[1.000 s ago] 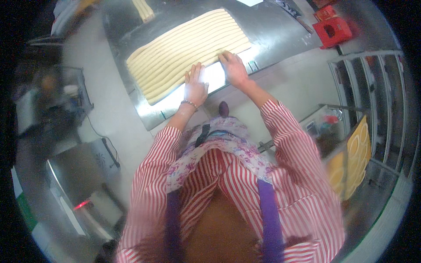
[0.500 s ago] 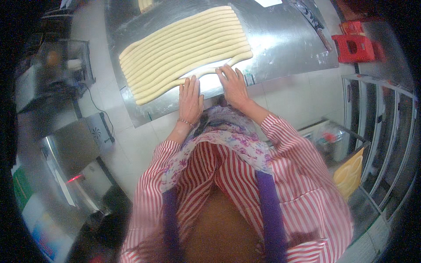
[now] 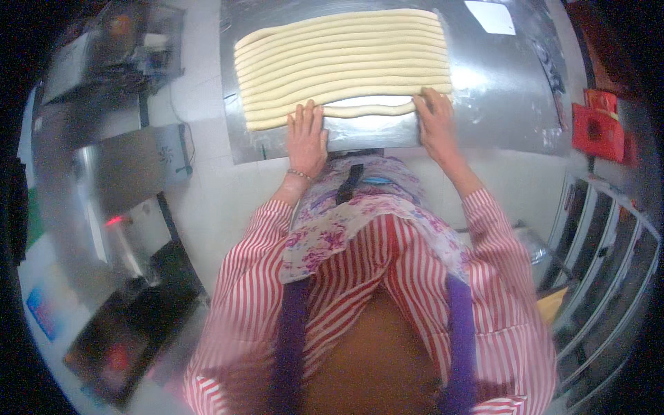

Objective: The person shapes long dough ropes into circular rings and places them onto a wooden board with circular indentations. They repeatedly pick up dough ropes from a metal table, form them into rings, and arrange them on the board.

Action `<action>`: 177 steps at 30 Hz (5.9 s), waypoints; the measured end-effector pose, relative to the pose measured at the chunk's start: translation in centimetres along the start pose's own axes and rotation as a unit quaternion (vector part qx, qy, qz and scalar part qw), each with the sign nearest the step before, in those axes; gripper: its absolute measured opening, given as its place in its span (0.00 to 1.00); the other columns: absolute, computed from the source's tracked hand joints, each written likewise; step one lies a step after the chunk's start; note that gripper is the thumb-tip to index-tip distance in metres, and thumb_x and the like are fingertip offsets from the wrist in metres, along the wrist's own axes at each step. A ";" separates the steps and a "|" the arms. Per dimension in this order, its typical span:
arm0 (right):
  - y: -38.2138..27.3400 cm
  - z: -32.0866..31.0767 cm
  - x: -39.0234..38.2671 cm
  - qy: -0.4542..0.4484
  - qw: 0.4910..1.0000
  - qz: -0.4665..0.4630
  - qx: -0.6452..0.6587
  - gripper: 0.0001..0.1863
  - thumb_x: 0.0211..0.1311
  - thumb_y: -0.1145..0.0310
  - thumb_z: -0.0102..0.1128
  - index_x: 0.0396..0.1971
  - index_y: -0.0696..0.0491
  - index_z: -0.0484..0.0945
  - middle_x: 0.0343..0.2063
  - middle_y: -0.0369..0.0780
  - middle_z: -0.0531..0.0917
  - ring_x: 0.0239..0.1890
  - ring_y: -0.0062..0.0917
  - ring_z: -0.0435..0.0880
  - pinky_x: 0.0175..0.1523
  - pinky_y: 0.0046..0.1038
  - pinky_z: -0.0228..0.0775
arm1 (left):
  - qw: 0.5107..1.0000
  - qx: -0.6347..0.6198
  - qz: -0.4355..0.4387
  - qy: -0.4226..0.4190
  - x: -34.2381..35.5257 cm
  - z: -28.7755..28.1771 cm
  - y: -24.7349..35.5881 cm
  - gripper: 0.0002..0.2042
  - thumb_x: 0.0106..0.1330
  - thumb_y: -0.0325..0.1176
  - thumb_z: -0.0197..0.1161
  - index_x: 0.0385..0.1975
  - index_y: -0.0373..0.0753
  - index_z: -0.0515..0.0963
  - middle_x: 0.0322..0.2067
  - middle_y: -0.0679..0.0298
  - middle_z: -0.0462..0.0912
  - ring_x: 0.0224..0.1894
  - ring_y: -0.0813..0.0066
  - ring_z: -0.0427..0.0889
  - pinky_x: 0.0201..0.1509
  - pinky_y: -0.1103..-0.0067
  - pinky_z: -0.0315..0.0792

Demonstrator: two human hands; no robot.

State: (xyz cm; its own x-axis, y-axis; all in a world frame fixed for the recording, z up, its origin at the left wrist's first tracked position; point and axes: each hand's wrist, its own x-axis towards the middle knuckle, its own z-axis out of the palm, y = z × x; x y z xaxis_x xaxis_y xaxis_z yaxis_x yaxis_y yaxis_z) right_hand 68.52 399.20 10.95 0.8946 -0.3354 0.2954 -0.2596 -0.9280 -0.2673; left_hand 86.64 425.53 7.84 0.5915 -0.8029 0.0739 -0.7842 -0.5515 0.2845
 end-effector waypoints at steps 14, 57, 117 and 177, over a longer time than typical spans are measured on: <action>-1.0 -1.7 -1.5 -0.116 0.991 -0.001 -0.070 0.19 0.58 0.64 0.64 0.48 0.53 0.72 0.48 0.43 0.75 0.57 0.37 0.71 0.67 0.45 0.51 | 0.993 -0.106 0.004 0.059 -1.8 -0.9 -0.6 0.19 0.61 0.32 0.63 0.53 0.38 0.75 0.49 0.54 0.74 0.55 0.56 0.71 0.61 0.59 0.61; 4.8 -1.4 2.8 -0.107 0.991 0.002 -0.078 0.17 0.60 0.63 0.64 0.48 0.52 0.79 0.47 0.44 0.79 0.53 0.33 0.76 0.57 0.36 0.66 | 0.996 -0.017 0.068 0.055 3.9 -1.7 -4.1 0.13 0.60 0.32 0.65 0.45 0.38 0.79 0.45 0.58 0.78 0.50 0.59 0.76 0.57 0.65 0.67; 3.6 -11.1 -53.0 0.383 0.187 0.905 0.014 0.34 0.58 0.61 0.65 0.63 0.54 0.65 0.48 0.55 0.74 0.47 0.52 0.78 0.49 0.48 0.72 | 0.529 0.007 0.720 -0.450 -16.4 23.8 72.8 0.40 0.61 0.37 0.65 0.72 0.45 0.51 0.46 0.47 0.72 0.40 0.40 0.81 0.43 0.55 0.76; 11.8 -11.6 -48.4 0.474 -0.070 0.877 -0.036 0.16 0.57 0.62 0.66 0.42 0.54 0.79 0.36 0.45 0.79 0.39 0.42 0.81 0.42 0.41 0.74 | -0.259 0.022 0.841 -0.475 -23.8 33.1 90.7 0.14 0.56 0.37 0.68 0.43 0.44 0.81 0.38 0.61 0.78 0.47 0.59 0.75 0.57 0.64 0.63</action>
State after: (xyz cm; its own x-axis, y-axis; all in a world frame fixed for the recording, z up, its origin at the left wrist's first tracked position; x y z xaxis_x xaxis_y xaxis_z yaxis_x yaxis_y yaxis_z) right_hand 17.97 402.62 4.12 -0.8412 0.4775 -0.2537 0.5248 0.6081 -0.5956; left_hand -4.79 387.10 0.26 -0.1134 0.9935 0.0059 0.7224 0.0784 0.6870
